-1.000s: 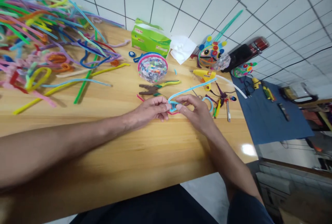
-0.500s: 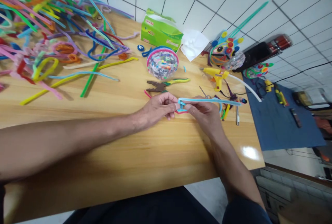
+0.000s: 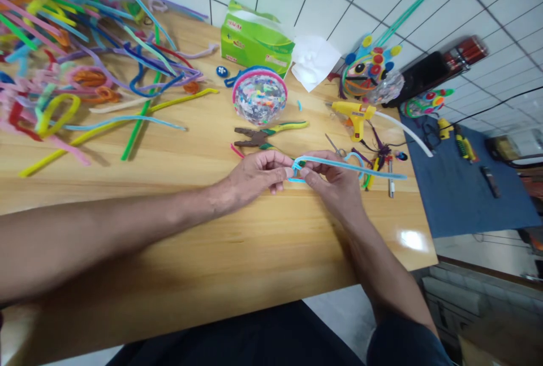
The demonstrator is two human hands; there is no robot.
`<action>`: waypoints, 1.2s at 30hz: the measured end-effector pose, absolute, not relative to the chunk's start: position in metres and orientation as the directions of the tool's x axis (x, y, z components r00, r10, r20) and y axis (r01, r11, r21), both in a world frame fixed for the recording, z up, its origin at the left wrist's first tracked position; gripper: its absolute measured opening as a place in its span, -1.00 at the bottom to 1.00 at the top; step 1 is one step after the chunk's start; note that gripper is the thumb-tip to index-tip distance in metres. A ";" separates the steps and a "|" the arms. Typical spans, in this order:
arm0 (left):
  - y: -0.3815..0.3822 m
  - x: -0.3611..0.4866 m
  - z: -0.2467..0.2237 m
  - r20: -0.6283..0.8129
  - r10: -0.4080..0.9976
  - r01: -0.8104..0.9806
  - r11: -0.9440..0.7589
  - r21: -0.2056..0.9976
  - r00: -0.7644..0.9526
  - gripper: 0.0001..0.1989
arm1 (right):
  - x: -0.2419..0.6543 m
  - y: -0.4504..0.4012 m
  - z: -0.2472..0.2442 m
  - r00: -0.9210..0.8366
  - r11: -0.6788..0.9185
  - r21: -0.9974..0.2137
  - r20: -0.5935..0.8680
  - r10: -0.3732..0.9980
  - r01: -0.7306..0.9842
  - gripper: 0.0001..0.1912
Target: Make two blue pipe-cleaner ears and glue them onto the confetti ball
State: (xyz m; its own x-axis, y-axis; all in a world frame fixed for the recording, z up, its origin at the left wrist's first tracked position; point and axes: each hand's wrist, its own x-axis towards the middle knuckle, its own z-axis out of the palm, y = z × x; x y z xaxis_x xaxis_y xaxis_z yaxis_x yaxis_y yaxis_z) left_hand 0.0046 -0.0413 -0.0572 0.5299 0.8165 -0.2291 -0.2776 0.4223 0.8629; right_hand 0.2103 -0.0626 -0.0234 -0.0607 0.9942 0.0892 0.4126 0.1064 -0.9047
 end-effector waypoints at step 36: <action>-0.041 0.006 -0.057 -0.256 0.793 -0.232 0.441 0.867 0.553 -0.82 | 0.204 -0.069 -0.026 -0.085 0.222 -0.836 0.208 0.974 0.502 -0.88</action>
